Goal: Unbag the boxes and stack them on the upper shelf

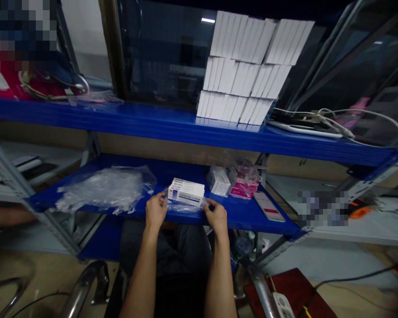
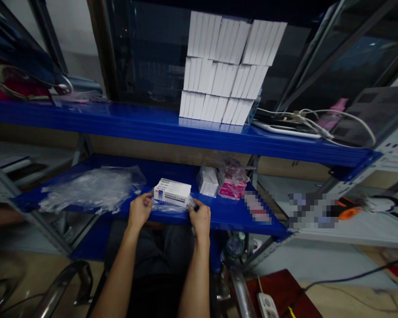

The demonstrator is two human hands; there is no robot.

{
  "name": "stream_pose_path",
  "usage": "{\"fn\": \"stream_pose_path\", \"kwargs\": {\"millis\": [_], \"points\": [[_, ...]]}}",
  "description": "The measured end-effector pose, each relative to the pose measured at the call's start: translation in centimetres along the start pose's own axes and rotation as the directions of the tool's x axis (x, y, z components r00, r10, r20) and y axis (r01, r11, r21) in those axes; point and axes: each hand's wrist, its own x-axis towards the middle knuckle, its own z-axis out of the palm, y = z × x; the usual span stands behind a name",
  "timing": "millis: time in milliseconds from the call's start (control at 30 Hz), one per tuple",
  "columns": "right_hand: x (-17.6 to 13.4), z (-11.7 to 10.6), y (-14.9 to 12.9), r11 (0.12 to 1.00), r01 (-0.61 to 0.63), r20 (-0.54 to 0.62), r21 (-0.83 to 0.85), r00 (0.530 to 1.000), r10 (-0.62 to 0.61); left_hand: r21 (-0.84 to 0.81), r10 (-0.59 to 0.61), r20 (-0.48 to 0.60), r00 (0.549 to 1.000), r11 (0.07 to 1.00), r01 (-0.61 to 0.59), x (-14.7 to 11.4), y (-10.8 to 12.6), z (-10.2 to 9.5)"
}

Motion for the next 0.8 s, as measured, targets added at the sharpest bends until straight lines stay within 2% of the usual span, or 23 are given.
{"fn": "stream_pose_path", "kwargs": {"millis": [133,233,333,433,500,567,667,800], "points": [[1.2,0.6,0.7,0.995,-0.028,-0.009,0.092,1.0,0.029,0.177,0.06,0.147,0.987,0.98,-0.086,-0.2,0.9,0.2],[2.6,1.1,0.9,0.997,-0.004,0.013,0.074,1.0,0.003,0.164,0.06,0.117,0.991,0.983,-0.079,-0.3,1.1,0.7],[4.3,0.8,0.9,0.997,0.073,0.073,-0.008,0.995,-0.072,-0.016,0.152,0.064,0.986,0.988,-0.151,0.0,0.4,1.2],[5.5,0.1,0.7,0.988,0.156,0.127,-0.021,0.98,-0.152,-0.256,0.263,0.01,0.965,0.933,-0.252,0.7,-0.7,1.7],[6.0,-0.2,0.7,0.977,0.212,0.179,0.007,0.961,-0.21,-0.405,0.276,-0.027,0.961,0.876,-0.263,1.0,-1.1,2.0],[6.2,-0.3,0.9,0.96,0.268,0.237,0.079,0.931,-0.279,-0.537,0.242,-0.038,0.97,0.813,-0.224,1.0,-1.3,2.3],[6.2,-0.2,1.2,0.938,0.304,0.254,0.164,0.906,-0.338,-0.666,0.21,0.018,0.978,0.732,-0.145,0.7,-0.9,2.3],[6.4,-0.1,1.3,0.952,0.283,0.197,0.113,0.933,-0.301,-0.701,0.298,0.114,0.948,0.7,-0.136,0.1,-0.2,1.7]]}}
